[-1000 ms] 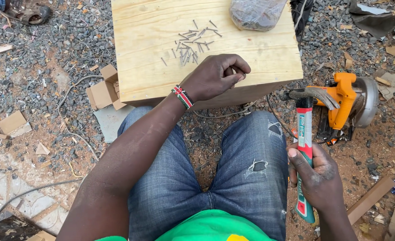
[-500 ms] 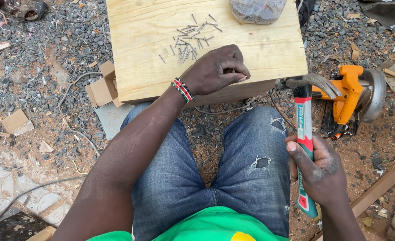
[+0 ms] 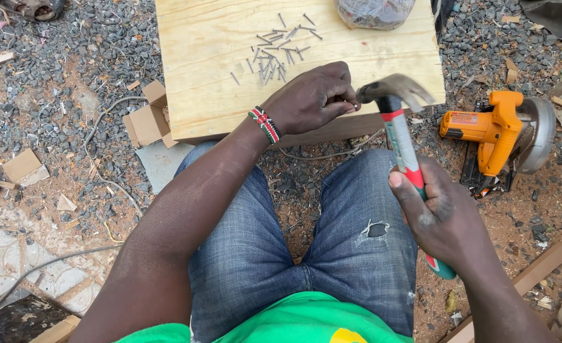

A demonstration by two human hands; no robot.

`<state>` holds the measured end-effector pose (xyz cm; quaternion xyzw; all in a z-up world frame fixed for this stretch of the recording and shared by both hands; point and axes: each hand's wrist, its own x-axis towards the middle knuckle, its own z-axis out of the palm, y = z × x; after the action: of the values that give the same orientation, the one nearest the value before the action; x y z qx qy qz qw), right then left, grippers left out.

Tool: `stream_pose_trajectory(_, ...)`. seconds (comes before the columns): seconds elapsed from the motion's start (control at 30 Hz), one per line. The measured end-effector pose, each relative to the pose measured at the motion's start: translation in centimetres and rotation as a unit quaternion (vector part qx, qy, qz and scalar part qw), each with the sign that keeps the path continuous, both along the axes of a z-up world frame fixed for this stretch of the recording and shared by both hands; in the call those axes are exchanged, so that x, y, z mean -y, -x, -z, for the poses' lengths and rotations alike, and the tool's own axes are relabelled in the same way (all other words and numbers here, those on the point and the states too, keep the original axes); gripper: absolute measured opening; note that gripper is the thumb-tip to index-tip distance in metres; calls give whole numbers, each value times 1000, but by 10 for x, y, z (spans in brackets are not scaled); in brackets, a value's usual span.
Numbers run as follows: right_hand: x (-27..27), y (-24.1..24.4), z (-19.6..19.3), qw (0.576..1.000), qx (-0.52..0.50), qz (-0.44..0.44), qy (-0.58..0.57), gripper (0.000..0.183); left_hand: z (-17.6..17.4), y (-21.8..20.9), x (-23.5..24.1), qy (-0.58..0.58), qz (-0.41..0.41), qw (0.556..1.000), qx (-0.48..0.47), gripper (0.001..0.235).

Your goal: The person hammers nails into a wooden board using a claw hammer. They repeatedly pick up nails from a pile on the board and drive them into the wood, occasionally adjusting the board's position.

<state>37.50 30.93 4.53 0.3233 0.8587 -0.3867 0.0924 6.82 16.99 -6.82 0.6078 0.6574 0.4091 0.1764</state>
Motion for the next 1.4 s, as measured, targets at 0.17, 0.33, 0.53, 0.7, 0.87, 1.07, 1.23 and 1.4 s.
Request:
stream_pose_trajectory(0.17, 1, -3, -3, 999, 15, -36, -28, 34, 5, 2, 0, -13, 3, 1000, -6, 11)
stream_pose_trajectory(0.33, 2, 0, -6, 999, 26, -4, -33, 35, 7, 1, -2, -43, 6, 999, -14, 4)
stream_pose_trajectory(0.53, 3, 6, -21, 999, 20, -26, -41, 39, 10, 4, -4, -49, 19, 998, -34, 3)
stream_pose_trajectory(0.7, 12, 3, -2, 975, -218, -30, -38, 30, 13, 4, -5, -49, 22, 998, -27, 5)
stream_pose_trajectory(0.87, 0, 5, -12, 997, 78, -7, 7, 47, 10, 5, -7, -37, 14, 998, -40, 7)
stream_pose_trajectory(1.07, -11, -2, -4, 993, -90, 59, -46, 38, 1, 6, -9, -13, 4, 998, -60, 27)
stream_pose_trajectory(1.23, -62, 64, 60, 963, -211, 169, -20, 33, -4, 6, -17, -52, -18, 997, -47, 26)
stream_pose_trajectory(1.4, -145, 145, 171, 862, -394, 300, 113, 51, -12, 0, -26, -120, -75, 987, -71, 9)
